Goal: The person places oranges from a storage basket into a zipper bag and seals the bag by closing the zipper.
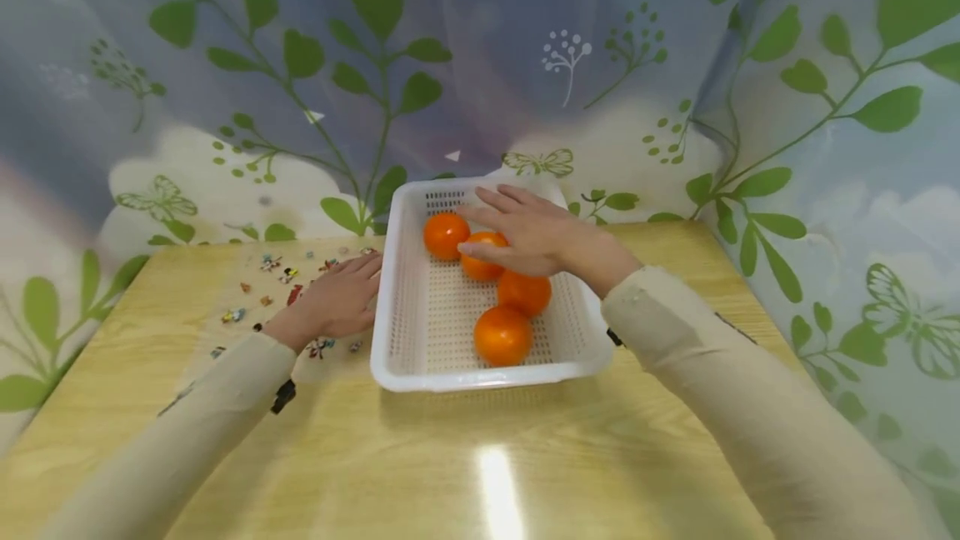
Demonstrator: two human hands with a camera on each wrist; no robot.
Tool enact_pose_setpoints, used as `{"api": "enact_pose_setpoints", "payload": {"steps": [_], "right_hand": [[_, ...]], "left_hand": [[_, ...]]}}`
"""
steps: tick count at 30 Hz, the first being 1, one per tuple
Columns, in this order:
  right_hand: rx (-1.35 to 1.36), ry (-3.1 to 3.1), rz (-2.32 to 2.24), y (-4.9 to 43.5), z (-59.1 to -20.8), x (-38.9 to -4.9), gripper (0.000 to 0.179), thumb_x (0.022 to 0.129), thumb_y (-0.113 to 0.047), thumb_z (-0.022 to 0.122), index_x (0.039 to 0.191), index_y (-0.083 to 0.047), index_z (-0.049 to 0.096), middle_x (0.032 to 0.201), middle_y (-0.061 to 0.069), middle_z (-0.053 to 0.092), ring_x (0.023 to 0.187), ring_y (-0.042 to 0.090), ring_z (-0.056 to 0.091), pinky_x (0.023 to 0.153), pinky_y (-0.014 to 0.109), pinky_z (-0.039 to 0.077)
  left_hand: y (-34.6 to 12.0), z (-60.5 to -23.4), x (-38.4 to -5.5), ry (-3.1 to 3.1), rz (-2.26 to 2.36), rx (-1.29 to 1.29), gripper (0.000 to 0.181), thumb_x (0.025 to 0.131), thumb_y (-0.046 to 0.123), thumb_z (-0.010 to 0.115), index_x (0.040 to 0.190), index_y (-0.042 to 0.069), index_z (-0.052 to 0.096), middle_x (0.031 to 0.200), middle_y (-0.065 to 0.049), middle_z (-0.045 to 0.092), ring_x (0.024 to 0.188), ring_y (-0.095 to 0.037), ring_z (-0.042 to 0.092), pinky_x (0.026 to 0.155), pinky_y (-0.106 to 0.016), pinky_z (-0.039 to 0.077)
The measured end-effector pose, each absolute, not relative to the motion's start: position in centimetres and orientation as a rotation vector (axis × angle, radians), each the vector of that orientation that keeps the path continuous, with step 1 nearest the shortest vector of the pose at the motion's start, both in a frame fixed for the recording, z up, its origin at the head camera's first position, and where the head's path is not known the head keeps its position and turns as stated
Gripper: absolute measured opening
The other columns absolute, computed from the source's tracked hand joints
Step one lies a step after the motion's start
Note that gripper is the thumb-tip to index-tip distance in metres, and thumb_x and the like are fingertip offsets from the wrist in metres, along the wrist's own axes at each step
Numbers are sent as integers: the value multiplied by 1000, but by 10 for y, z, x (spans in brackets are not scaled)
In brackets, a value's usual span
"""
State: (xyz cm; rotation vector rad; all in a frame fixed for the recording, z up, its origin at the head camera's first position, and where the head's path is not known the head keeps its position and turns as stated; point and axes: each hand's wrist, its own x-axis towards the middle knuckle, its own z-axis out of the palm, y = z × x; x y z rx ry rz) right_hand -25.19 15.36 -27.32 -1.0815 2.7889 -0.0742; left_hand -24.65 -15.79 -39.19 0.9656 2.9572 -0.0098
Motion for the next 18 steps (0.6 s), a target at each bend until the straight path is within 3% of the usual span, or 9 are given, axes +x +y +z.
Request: {"api": "enact_pose_setpoints", "payload": {"steps": [8,18], "right_hand": [[-1111,2765,-97,150,-280,-252,66,97,-60,28,153,-27,19,159,10,8,143,35,5,111,54,7],[-1112,2742,-133,143,-283,-251,66,97,-60,28,154,-28,17,159,6,8,143,32,7,112,52,9]], "left_hand": [[-145,-401,-244,2917,36,1001,68,95,45,49,148,7,32,151,-13,31,139,-31,25,109,-47,24],[-143,-407,-243,2903,147,993,63,92,39,56,144,7,41,148,-13,37,136,-31,31,106,-45,30]]}}
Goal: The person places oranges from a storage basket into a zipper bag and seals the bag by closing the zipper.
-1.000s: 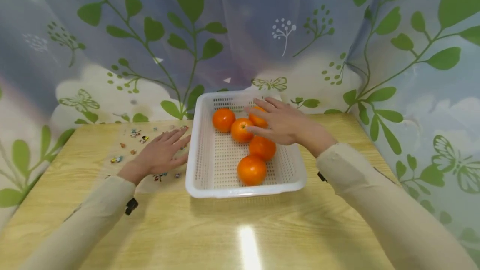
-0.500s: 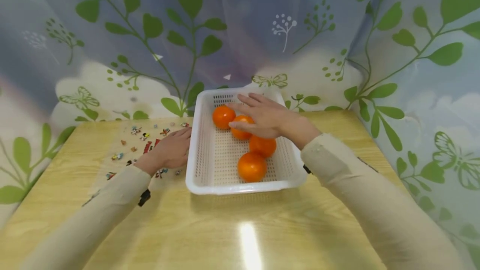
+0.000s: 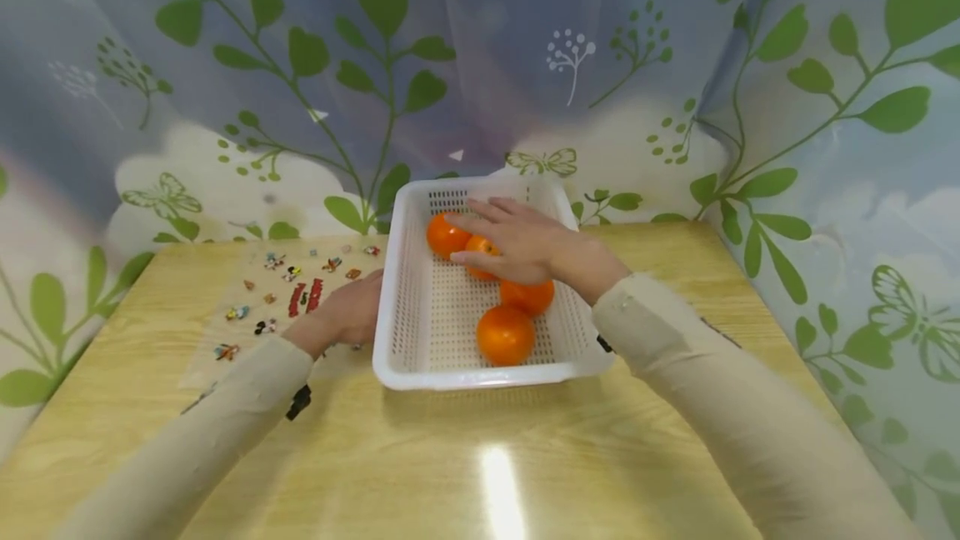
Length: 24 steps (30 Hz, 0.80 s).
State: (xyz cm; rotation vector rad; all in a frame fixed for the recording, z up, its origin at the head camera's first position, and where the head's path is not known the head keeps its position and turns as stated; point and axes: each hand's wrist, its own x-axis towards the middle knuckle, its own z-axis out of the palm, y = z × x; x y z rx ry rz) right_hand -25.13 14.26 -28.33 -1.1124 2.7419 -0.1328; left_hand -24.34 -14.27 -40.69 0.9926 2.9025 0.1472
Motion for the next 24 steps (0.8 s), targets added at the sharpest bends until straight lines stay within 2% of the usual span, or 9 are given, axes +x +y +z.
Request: {"api": "enact_pose_setpoints", "payload": {"steps": [5,11,18,24], "right_hand": [[-1075,2728,-131,140,-282,-249,67,95,-63,27,153,-32,15,159,2,5,144,31,6,111,53,10],[-1058,2719,-123,137,-280,-247,68,95,-65,24,153,-33,13,159,0,3,144,32,5,111,54,10],[-1075,2711,-136,137,-283,-245,68,95,-64,29,153,-32,14,159,3,6,144,30,5,111,52,11],[-1079,2697,-153,140,-286,-243,66,97,-59,33,153,-29,16,159,4,6,144,30,6,111,52,12]], "left_hand": [[-139,-411,-247,2871,257,881,54,92,37,57,138,11,49,141,-9,46,131,-28,38,103,-44,34],[-132,-413,-248,2830,346,719,29,93,35,57,113,15,62,123,-6,58,119,-25,50,94,-47,42],[-128,-416,-251,2865,402,688,26,89,29,63,106,10,62,113,-9,63,107,-26,59,91,-44,46],[-127,-417,-254,2936,488,669,28,93,22,60,115,5,57,115,-13,59,108,-29,57,95,-44,43]]}}
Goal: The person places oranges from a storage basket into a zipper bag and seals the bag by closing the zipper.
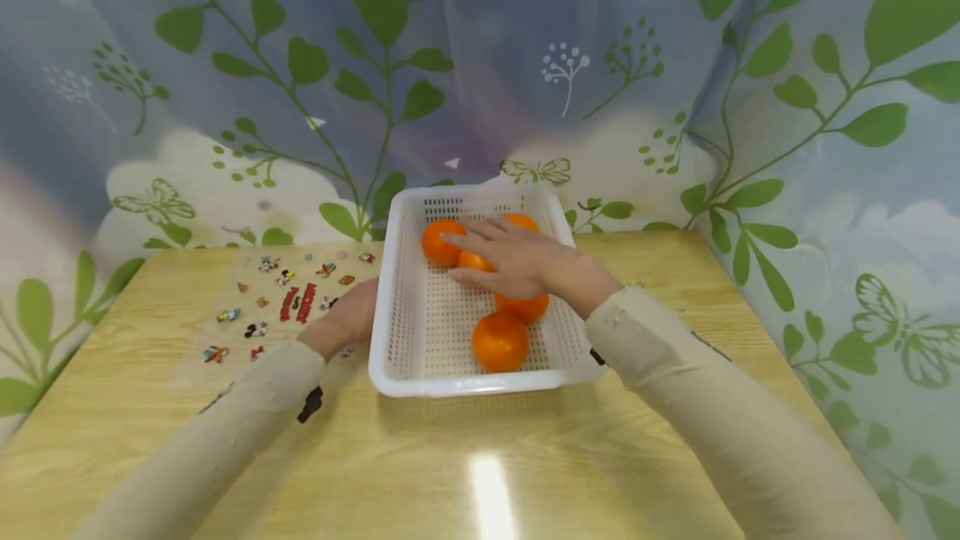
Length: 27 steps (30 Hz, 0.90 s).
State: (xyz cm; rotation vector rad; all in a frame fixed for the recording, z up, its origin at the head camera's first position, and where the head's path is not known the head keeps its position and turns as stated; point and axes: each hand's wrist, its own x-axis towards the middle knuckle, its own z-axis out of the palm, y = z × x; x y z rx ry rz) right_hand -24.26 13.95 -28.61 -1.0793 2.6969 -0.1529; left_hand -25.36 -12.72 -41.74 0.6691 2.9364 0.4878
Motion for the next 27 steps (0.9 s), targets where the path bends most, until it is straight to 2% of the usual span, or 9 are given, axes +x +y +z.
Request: {"api": "enact_pose_setpoints", "payload": {"steps": [5,11,19,27], "right_hand": [[-1091,2689,-170,140,-288,-242,65,97,-58,34,153,-29,17,159,4,5,144,29,7,111,53,13],[-1069,2677,-166,142,-288,-240,65,97,-58,33,153,-30,16,159,3,4,144,28,7,111,51,14],[-1077,2684,-181,140,-291,-242,65,97,-58,34,153,-28,19,159,4,8,144,29,9,110,52,16],[-1136,2664,-200,130,-292,-233,64,98,-56,36,153,-28,21,159,3,7,144,28,10,111,49,16]], "left_hand": [[-124,-414,-253,3031,334,574,19,94,12,54,105,-1,61,105,-19,57,99,-33,57,87,-46,47],[-120,-408,-251,3029,123,495,23,97,13,47,107,-3,61,102,-22,54,96,-36,56,79,-48,49],[-116,-406,-260,3019,219,364,21,96,9,47,102,-7,59,99,-21,58,94,-36,60,80,-46,50],[-113,-411,-261,3086,350,269,13,91,3,52,87,-6,59,89,-19,63,85,-34,64,72,-44,53]]}}
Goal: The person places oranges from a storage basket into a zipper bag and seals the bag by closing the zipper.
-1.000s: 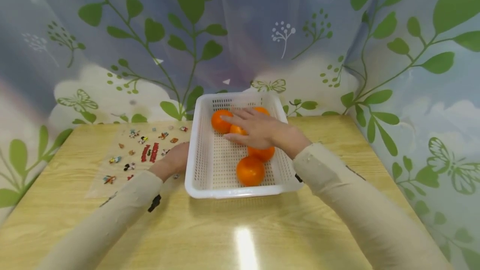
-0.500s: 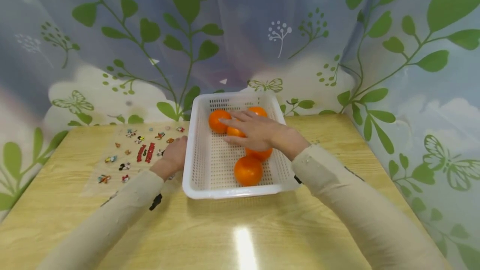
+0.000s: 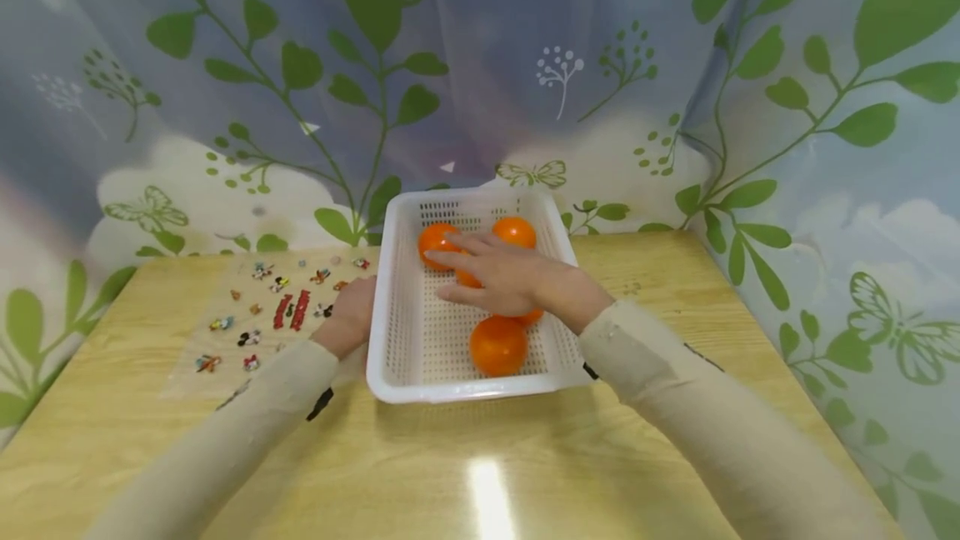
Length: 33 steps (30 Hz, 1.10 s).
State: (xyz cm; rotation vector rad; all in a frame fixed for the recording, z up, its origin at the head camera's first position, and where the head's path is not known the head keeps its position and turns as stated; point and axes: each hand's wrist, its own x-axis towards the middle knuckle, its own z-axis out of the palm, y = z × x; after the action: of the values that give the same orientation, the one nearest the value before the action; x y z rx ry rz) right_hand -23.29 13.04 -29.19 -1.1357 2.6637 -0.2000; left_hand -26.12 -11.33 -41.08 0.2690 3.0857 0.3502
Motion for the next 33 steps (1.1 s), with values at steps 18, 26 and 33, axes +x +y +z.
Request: {"api": "enact_pose_setpoints", "payload": {"steps": [18,26,33], "right_hand": [[-1137,2669,-185,135,-295,-229,63,97,-57,33,152,-30,22,159,1,7,143,27,12,109,50,22],[-1110,2667,-192,138,-294,-232,64,97,-57,36,152,-27,23,159,4,9,144,27,10,110,51,18],[-1078,2670,-218,147,-291,-234,66,96,-61,35,152,-29,23,159,0,7,144,26,9,109,53,19]], "left_hand": [[-128,-412,-268,2989,316,341,25,97,19,50,80,6,63,75,-9,63,67,-25,63,59,-42,51],[-143,-412,-267,2938,468,265,25,94,21,52,74,7,57,66,-7,57,57,-20,55,52,-34,44],[-166,-382,-258,2924,688,334,15,93,13,51,80,5,53,59,-4,57,46,-14,58,57,-32,46]]}}
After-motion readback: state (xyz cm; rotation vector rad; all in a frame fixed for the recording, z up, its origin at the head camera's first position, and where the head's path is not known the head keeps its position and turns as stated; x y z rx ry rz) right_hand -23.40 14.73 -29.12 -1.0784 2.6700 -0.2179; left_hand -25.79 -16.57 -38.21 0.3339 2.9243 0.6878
